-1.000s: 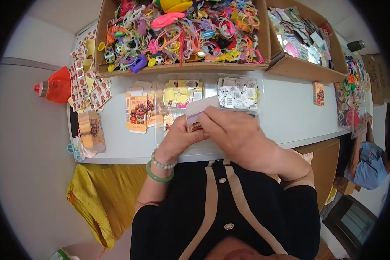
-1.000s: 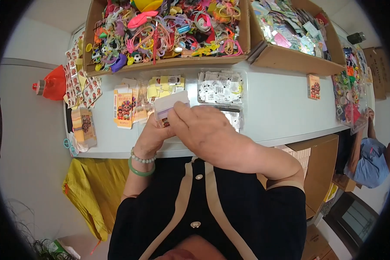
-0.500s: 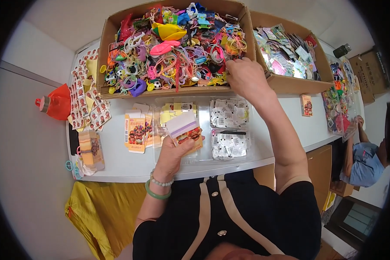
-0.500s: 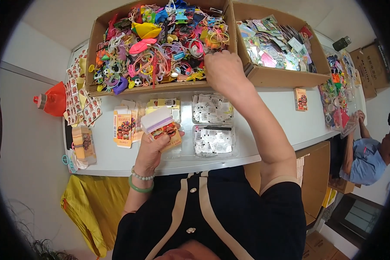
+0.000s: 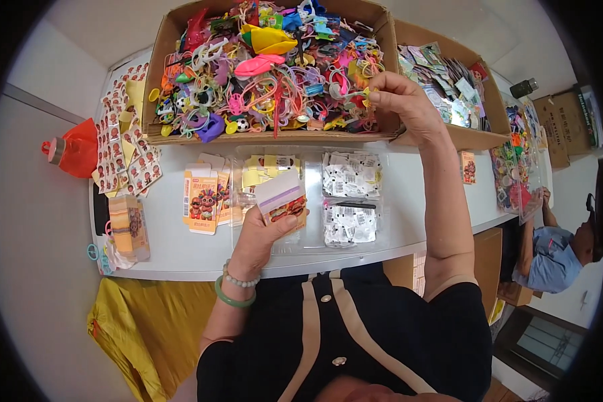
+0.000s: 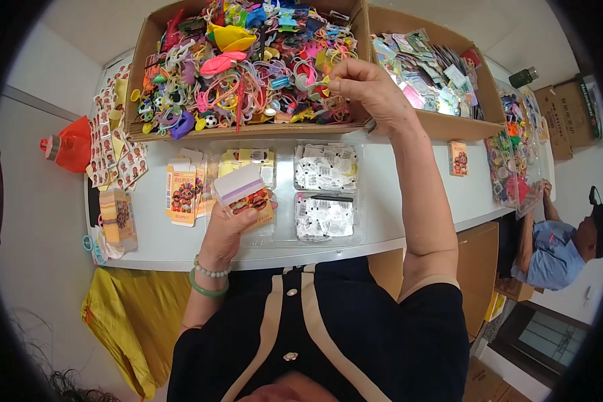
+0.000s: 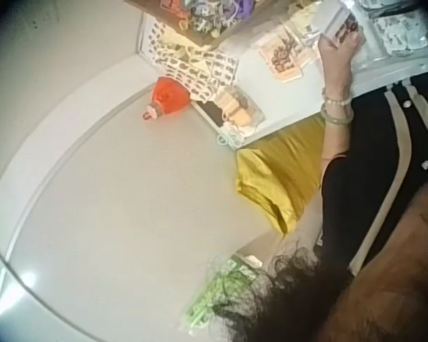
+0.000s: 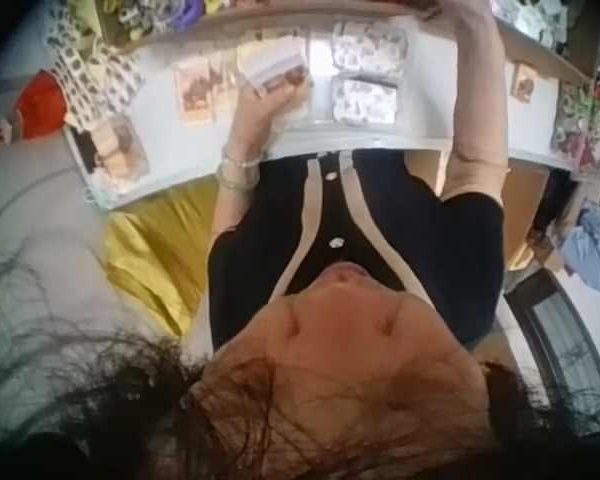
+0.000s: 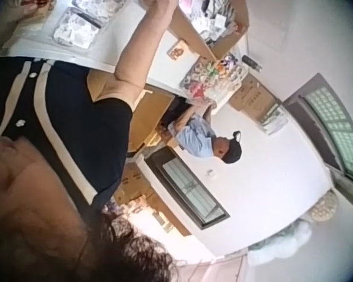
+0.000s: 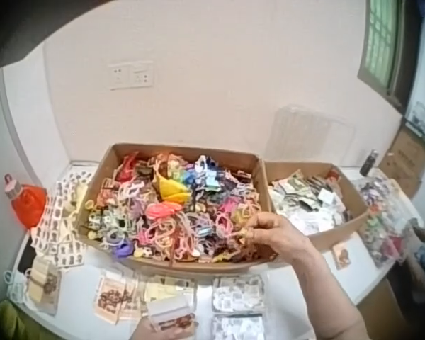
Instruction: Packaging small toys into individual plastic pouches and then organizing them into a large cardboard box.
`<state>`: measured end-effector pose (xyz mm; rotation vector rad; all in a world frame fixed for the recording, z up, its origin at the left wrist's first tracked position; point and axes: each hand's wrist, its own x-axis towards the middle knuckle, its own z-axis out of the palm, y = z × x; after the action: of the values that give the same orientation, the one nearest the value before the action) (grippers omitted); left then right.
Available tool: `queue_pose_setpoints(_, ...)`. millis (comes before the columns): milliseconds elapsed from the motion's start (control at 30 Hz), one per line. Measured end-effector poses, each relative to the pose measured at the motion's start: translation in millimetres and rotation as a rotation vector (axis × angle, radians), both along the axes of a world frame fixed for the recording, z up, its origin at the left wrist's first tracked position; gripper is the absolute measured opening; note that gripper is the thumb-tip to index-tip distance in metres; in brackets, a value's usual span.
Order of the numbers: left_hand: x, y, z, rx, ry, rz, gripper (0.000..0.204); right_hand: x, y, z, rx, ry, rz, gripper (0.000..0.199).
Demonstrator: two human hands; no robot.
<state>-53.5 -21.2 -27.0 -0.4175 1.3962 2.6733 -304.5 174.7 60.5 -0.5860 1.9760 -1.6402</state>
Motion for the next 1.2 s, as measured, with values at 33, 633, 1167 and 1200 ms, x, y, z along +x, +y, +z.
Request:
queue_pose_setpoints(33,1,0,0,0.001,0.009,-0.007,0.049,0,1,1,0.002,0.004,0.001,0.013)
queue_pose_setpoints(633,-3,9,8,-0.061,-0.026,-0.077,0.045,37,-9,1,-0.414,-0.424,0.019,0.022)
queue_pose_setpoints(1167,-5,16,12,-0.055,0.02,-0.192,0.038,150,-35,-2,0.082,0.905,0.202,0.019)
queue_pose_setpoints(1200,-5,16,11,-0.096,0.038,-0.186,0.037,153,-35,3,0.2,0.936,0.193,0.022)
